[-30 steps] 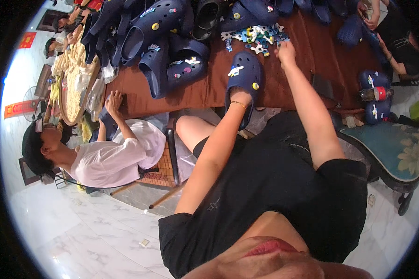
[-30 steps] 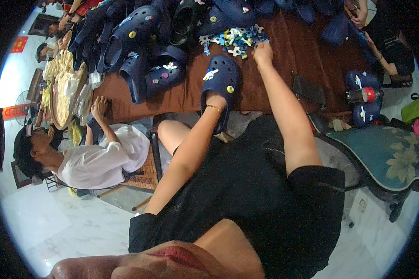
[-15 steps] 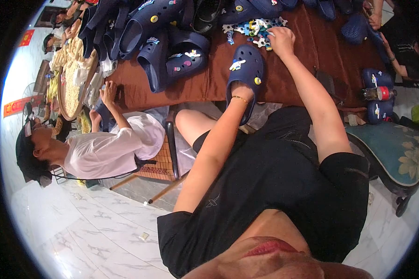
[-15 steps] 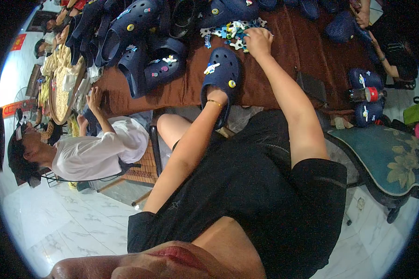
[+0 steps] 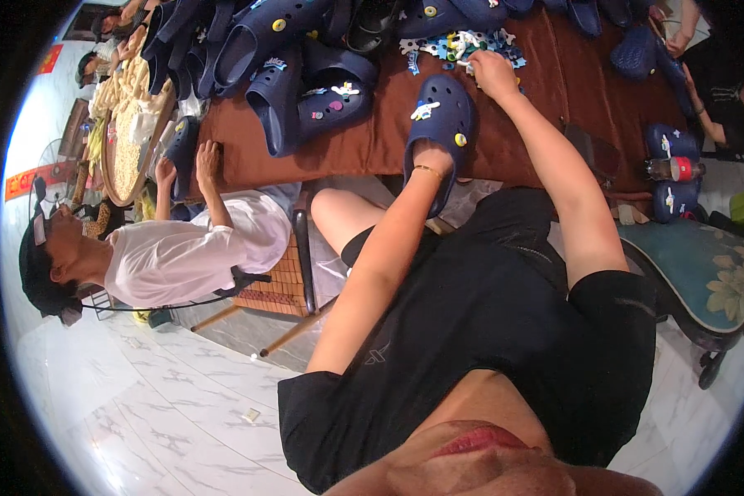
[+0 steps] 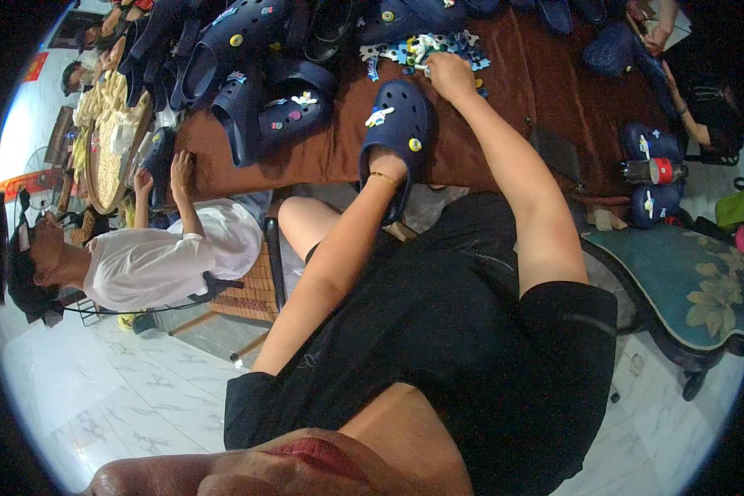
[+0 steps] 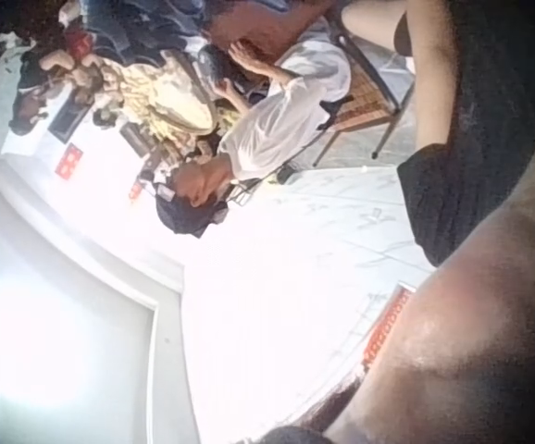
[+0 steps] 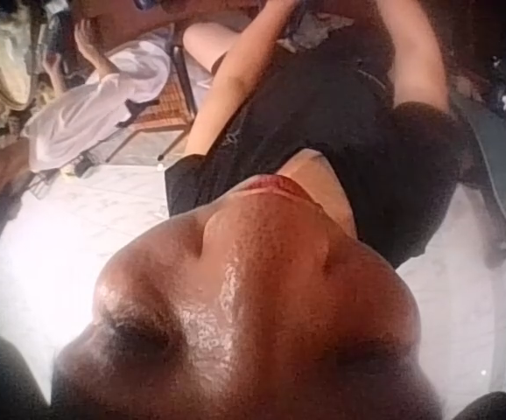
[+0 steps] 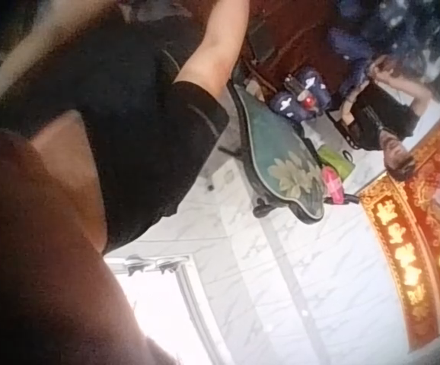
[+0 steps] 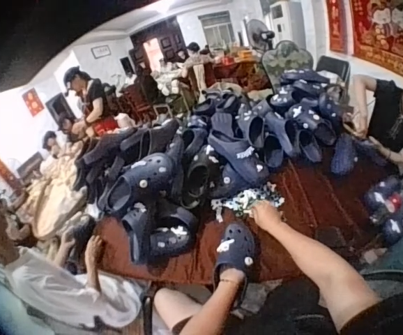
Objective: Attach small decorative charms into the holes of foam clogs/sandals.
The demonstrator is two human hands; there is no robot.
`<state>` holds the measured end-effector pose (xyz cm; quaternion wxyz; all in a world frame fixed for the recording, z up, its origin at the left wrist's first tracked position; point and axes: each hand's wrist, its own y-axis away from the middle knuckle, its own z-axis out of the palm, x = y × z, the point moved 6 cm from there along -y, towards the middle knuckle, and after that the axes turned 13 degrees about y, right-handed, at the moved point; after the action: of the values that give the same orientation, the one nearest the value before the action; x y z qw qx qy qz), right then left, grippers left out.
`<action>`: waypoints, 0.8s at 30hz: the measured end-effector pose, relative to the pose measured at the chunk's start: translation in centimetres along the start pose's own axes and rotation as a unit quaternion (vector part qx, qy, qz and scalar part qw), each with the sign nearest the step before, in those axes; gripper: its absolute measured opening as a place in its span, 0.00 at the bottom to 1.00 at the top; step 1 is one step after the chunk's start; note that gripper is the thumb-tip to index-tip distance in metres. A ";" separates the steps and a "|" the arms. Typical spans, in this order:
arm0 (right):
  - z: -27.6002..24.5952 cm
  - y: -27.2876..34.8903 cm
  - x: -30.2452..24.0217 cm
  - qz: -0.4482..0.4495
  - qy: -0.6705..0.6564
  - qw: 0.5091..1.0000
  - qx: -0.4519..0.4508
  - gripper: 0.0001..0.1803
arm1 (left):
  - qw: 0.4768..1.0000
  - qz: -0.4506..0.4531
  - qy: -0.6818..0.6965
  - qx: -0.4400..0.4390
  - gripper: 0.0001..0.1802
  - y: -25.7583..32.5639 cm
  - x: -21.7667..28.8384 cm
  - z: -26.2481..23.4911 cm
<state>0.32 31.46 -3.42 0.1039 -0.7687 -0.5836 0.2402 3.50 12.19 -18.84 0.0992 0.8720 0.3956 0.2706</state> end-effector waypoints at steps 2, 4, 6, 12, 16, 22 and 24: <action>0.0 -0.1 1.0 0.062 -0.083 0.995 -0.008 0.10 | 1.000 0.010 -0.021 -0.013 0.24 -0.5 0.0 0.6; 0.1 0.2 2.5 0.128 -0.161 0.979 -0.015 0.10 | 0.999 0.040 -0.005 0.035 0.24 -0.2 0.8 0.1; 2.5 1.7 3.6 0.272 -0.413 0.850 -0.179 0.10 | 0.994 0.069 0.012 0.079 0.25 0.6 2.2 -1.2; 2.0 3.3 3.7 0.374 -0.504 0.758 -0.178 0.12 | 0.997 0.028 0.033 0.064 0.26 2.2 2.1 -2.8; 2.7 2.3 7.6 0.338 -0.544 0.760 -0.115 0.14 | 0.999 -0.002 0.041 0.020 0.25 2.1 2.6 -3.2; -0.1 2.5 8.6 0.197 -0.095 0.970 -0.110 0.12 | 0.986 0.000 0.086 0.141 0.23 3.8 3.7 -5.9; -0.2 3.5 7.9 0.218 -0.077 0.965 -0.125 0.11 | 0.995 -0.037 0.075 0.053 0.23 3.5 3.8 -5.9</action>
<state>4.94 37.89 -6.75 -0.0928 -0.8633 -0.4339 0.2406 4.53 12.38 -11.09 0.0332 0.8384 0.4472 0.3098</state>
